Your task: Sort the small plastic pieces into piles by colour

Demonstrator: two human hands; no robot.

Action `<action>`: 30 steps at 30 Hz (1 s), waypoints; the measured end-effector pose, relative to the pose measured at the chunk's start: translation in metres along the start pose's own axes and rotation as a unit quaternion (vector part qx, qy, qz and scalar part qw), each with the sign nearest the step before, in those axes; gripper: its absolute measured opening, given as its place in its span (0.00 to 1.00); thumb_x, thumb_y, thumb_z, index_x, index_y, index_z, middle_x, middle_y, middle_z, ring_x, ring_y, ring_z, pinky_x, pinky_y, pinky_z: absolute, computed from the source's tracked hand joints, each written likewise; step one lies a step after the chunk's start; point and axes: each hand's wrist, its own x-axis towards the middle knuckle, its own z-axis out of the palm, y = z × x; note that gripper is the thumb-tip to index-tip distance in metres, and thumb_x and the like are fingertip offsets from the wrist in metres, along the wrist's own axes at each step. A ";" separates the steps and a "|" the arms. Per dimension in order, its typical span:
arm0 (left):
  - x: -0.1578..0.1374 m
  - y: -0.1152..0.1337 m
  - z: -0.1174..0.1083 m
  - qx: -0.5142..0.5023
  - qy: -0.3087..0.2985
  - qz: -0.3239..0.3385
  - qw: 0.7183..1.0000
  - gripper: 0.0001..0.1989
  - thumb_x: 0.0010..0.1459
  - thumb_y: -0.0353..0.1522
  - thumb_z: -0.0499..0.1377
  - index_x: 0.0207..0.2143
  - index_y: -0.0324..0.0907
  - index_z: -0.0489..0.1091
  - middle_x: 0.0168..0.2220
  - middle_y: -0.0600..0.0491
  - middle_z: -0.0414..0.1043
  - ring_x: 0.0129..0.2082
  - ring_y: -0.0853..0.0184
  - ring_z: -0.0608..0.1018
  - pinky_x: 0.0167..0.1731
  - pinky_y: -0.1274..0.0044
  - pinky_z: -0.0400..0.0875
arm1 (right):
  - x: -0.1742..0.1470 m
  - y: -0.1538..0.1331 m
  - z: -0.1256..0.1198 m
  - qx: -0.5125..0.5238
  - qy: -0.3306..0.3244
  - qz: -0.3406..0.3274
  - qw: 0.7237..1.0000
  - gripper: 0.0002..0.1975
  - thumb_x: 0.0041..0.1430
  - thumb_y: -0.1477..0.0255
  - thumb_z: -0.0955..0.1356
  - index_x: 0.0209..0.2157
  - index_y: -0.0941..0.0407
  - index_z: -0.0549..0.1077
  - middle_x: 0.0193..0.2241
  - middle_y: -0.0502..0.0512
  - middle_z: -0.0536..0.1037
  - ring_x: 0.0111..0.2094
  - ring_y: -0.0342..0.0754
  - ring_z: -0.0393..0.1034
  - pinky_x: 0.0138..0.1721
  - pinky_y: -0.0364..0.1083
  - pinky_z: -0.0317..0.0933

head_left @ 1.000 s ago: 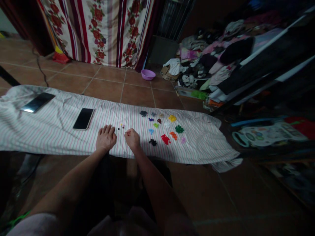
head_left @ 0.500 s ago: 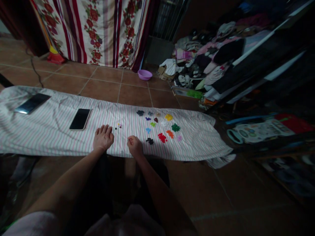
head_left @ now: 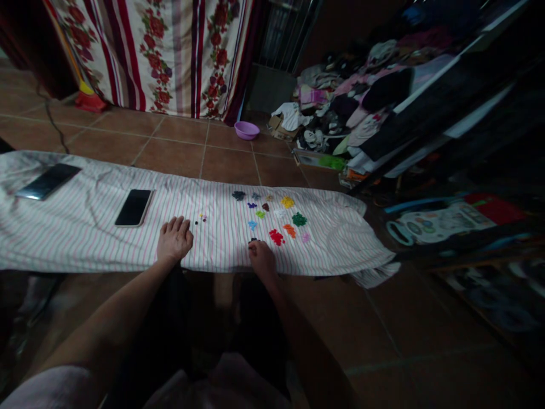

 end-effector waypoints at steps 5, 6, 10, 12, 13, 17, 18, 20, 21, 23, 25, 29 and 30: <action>0.000 0.000 0.000 0.002 0.004 -0.001 1.000 0.23 0.61 0.36 0.48 0.57 0.44 0.70 0.60 0.44 0.71 0.63 0.51 0.68 0.62 0.57 0.58 | 0.004 0.010 -0.001 -0.005 0.035 0.008 0.999 0.08 0.59 0.78 0.65 0.37 0.54 0.74 0.35 0.54 0.76 0.38 0.48 0.71 0.39 0.44 0.60; 0.000 0.000 0.000 0.002 0.002 -0.002 1.000 0.23 0.62 0.36 0.48 0.57 0.44 0.70 0.60 0.43 0.71 0.63 0.51 0.68 0.62 0.56 0.58 | 0.005 0.012 -0.001 -0.003 0.038 0.008 0.999 0.08 0.59 0.78 0.64 0.36 0.54 0.74 0.35 0.54 0.76 0.38 0.48 0.71 0.39 0.44 0.60; 0.000 0.000 0.000 -0.003 -0.011 -0.010 1.000 0.23 0.62 0.36 0.47 0.56 0.42 0.70 0.61 0.41 0.70 0.64 0.50 0.67 0.63 0.56 0.57 | 0.008 0.015 0.000 0.011 0.037 0.005 0.999 0.08 0.59 0.78 0.65 0.36 0.54 0.75 0.34 0.54 0.75 0.38 0.48 0.70 0.40 0.44 0.61; 0.001 0.001 -0.001 -0.006 -0.015 -0.013 1.000 0.23 0.62 0.36 0.47 0.56 0.41 0.70 0.62 0.41 0.69 0.64 0.49 0.67 0.63 0.56 0.57 | 0.009 0.017 0.000 0.024 0.038 -0.003 0.999 0.09 0.60 0.78 0.64 0.36 0.55 0.76 0.36 0.55 0.76 0.38 0.48 0.70 0.41 0.44 0.61; 0.001 0.001 -0.002 -0.006 -0.016 -0.014 1.000 0.23 0.62 0.36 0.47 0.56 0.41 0.70 0.62 0.41 0.69 0.65 0.49 0.66 0.63 0.56 0.57 | 0.010 0.017 -0.001 0.032 0.040 -0.012 0.999 0.09 0.61 0.78 0.64 0.37 0.55 0.76 0.36 0.55 0.76 0.38 0.48 0.70 0.42 0.45 0.62; 0.000 0.002 -0.003 -0.002 -0.021 -0.012 1.000 0.24 0.63 0.36 0.46 0.56 0.40 0.70 0.62 0.41 0.69 0.65 0.50 0.66 0.64 0.56 0.57 | 0.016 0.019 -0.003 0.046 0.063 -0.071 0.994 0.10 0.64 0.75 0.64 0.39 0.54 0.79 0.41 0.57 0.77 0.45 0.50 0.69 0.50 0.48 0.61; 0.000 0.002 -0.003 -0.001 -0.021 -0.013 1.000 0.24 0.63 0.36 0.46 0.56 0.40 0.70 0.62 0.41 0.69 0.65 0.50 0.66 0.64 0.56 0.56 | 0.018 0.019 -0.003 0.043 0.067 -0.089 0.993 0.09 0.64 0.73 0.66 0.40 0.54 0.79 0.43 0.58 0.77 0.47 0.52 0.68 0.52 0.49 0.60; 0.000 0.002 -0.003 0.001 -0.022 -0.014 1.000 0.24 0.63 0.36 0.46 0.56 0.40 0.70 0.62 0.41 0.69 0.65 0.50 0.66 0.64 0.57 0.56 | 0.023 0.021 -0.001 0.036 0.065 -0.124 0.989 0.07 0.63 0.70 0.69 0.41 0.53 0.80 0.47 0.57 0.77 0.51 0.53 0.65 0.56 0.51 0.58; 0.000 0.002 -0.003 0.002 -0.021 -0.014 1.000 0.23 0.63 0.36 0.46 0.56 0.41 0.70 0.62 0.41 0.69 0.65 0.50 0.66 0.64 0.57 0.56 | 0.026 0.022 0.001 0.034 0.058 -0.141 0.988 0.07 0.61 0.69 0.71 0.41 0.53 0.80 0.48 0.57 0.77 0.53 0.54 0.64 0.57 0.52 0.57; 0.000 0.002 -0.003 0.002 -0.016 -0.014 1.000 0.23 0.62 0.35 0.47 0.56 0.42 0.70 0.61 0.42 0.70 0.64 0.51 0.67 0.64 0.57 0.56 | 0.031 0.024 0.007 0.033 0.040 -0.168 0.984 0.06 0.59 0.70 0.73 0.39 0.54 0.80 0.47 0.57 0.78 0.54 0.54 0.64 0.58 0.52 0.56; 0.000 0.002 -0.002 0.002 -0.011 -0.012 1.000 0.23 0.62 0.35 0.47 0.56 0.42 0.70 0.61 0.43 0.70 0.64 0.51 0.67 0.63 0.57 0.57 | 0.035 0.027 0.013 0.037 0.034 -0.184 0.982 0.05 0.59 0.71 0.73 0.38 0.54 0.80 0.45 0.57 0.79 0.53 0.53 0.65 0.57 0.52 0.57; 0.001 0.002 -0.002 0.007 -0.017 -0.010 1.000 0.23 0.63 0.35 0.47 0.56 0.40 0.70 0.62 0.41 0.69 0.64 0.50 0.67 0.63 0.56 0.57 | 0.039 0.034 0.024 0.053 0.044 -0.205 0.976 0.02 0.61 0.72 0.71 0.36 0.54 0.78 0.40 0.56 0.78 0.47 0.52 0.68 0.52 0.51 0.59; 0.001 0.002 -0.003 0.009 -0.020 -0.011 1.000 0.23 0.63 0.35 0.47 0.56 0.39 0.70 0.62 0.40 0.69 0.65 0.50 0.67 0.63 0.56 0.57 | 0.039 0.036 0.025 0.057 0.050 -0.207 0.975 0.02 0.62 0.72 0.70 0.35 0.54 0.77 0.39 0.56 0.78 0.45 0.52 0.68 0.51 0.51 0.60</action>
